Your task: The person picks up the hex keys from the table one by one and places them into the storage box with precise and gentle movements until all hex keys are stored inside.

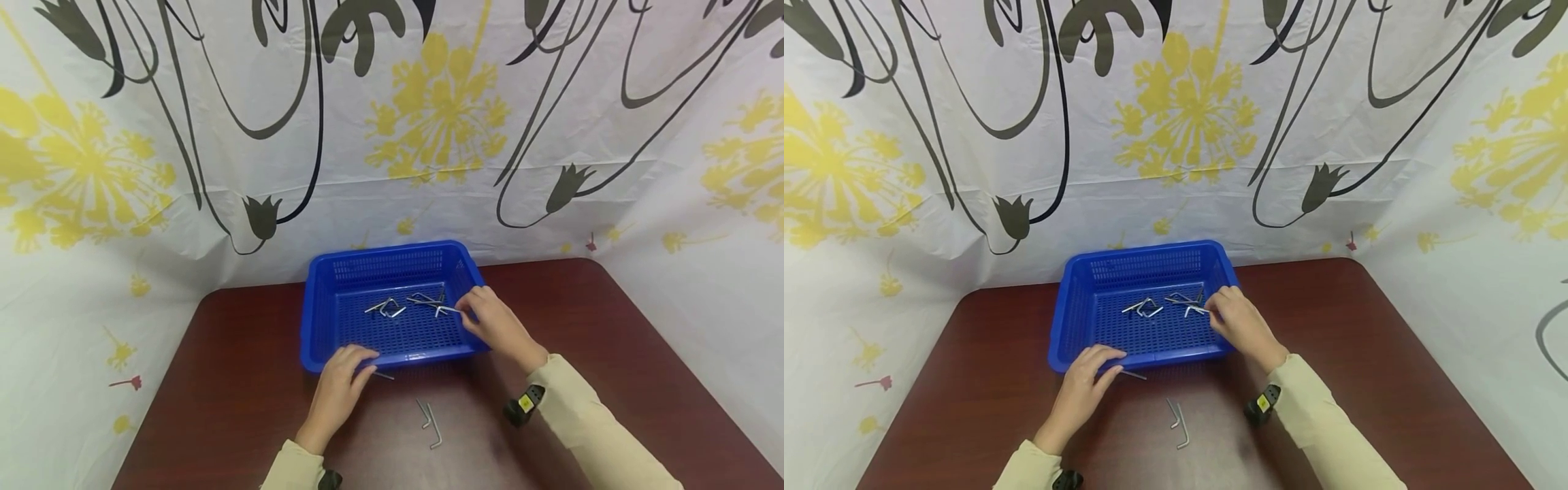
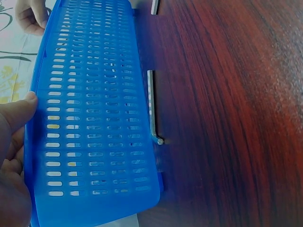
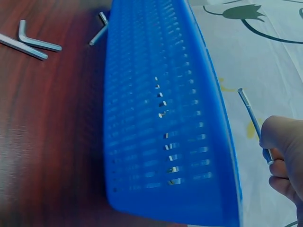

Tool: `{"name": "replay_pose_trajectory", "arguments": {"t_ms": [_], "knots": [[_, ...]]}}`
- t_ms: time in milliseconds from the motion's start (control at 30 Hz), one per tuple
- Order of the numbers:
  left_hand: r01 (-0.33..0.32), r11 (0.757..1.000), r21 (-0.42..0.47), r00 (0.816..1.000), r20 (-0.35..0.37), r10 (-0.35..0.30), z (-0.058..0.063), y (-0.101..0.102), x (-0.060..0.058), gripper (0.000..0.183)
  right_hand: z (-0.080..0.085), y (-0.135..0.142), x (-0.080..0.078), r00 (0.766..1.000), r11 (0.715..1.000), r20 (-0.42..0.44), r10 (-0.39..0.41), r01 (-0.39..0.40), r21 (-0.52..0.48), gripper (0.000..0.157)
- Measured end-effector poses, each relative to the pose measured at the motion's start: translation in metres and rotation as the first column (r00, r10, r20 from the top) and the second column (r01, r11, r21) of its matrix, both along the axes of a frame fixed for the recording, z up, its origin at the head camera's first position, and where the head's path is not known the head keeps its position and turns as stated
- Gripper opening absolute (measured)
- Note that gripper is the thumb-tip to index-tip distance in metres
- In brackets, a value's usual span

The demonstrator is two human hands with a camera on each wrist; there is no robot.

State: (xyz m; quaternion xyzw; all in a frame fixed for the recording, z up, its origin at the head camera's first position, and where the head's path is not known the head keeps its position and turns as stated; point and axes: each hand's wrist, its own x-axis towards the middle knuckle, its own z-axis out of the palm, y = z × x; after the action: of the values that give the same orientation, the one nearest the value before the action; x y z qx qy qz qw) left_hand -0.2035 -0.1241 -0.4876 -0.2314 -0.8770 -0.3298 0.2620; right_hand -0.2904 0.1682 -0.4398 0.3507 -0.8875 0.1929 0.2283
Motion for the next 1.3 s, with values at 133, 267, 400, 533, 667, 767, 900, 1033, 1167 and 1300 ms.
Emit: {"name": "replay_pose_trajectory", "arguments": {"t_ms": [133, 267, 400, 533, 667, 767, 900, 1033, 1167, 1300], "knots": [[0.001, 1.000, -0.001, 1.000, -0.007, -0.001, 0.000, -0.001, -0.001, 0.021, 0.005, -0.004, -0.010, 0.999, 1.000, 0.033, -0.003, 0.003, 0.019, 0.010], [0.007, 1.000, 0.003, 1.000, -0.013, -0.007, -0.001, -0.002, -0.001, 0.021, 0.007, -0.009, -0.021, 0.997, 1.000, 0.075, -0.013, 0.011, 0.028, 0.009], [0.008, 1.000, 0.007, 1.000, -0.011, -0.008, -0.001, -0.002, -0.001, 0.021, 0.009, -0.012, -0.031, 0.992, 0.999, 0.127, -0.021, 0.017, 0.030, 0.008], [0.004, 1.000, 0.002, 1.000, -0.009, -0.004, -0.001, -0.003, -0.001, 0.021, 0.009, -0.014, -0.039, 0.983, 0.999, 0.181, -0.019, 0.013, 0.037, 0.008], [0.004, 1.000, 0.000, 1.000, -0.011, -0.003, -0.001, -0.003, -0.001, 0.021, 0.009, -0.017, -0.048, 0.975, 0.999, 0.224, -0.017, 0.006, 0.050, 0.009], [0.004, 1.000, 0.000, 1.000, -0.011, -0.004, 0.000, -0.003, -0.001, 0.021, 0.010, -0.019, -0.053, 0.968, 0.998, 0.249, -0.018, 0.004, 0.060, 0.009], [0.010, 1.000, -0.001, 1.000, -0.017, -0.010, -0.001, -0.003, -0.001, 0.020, 0.012, -0.022, -0.061, 0.968, 0.997, 0.251, 0.002, -0.022, 0.077, 0.009], [0.013, 1.000, -0.006, 1.000, -0.016, -0.013, 0.000, -0.004, -0.001, 0.019, 0.013, -0.026, -0.068, 0.962, 0.994, 0.273, 0.015, -0.043, 0.096, 0.009], [0.008, 1.000, -0.013, 1.000, -0.016, -0.009, 0.000, -0.003, -0.001, 0.019, 0.013, -0.031, -0.076, 0.936, 0.995, 0.353, -0.003, -0.034, 0.098, 0.012], [0.008, 1.000, -0.024, 0.999, -0.030, -0.009, -0.001, -0.002, -0.002, 0.020, 0.013, -0.034, -0.084, 0.902, 0.996, 0.430, -0.031, -0.008, 0.090, 0.014]]}}
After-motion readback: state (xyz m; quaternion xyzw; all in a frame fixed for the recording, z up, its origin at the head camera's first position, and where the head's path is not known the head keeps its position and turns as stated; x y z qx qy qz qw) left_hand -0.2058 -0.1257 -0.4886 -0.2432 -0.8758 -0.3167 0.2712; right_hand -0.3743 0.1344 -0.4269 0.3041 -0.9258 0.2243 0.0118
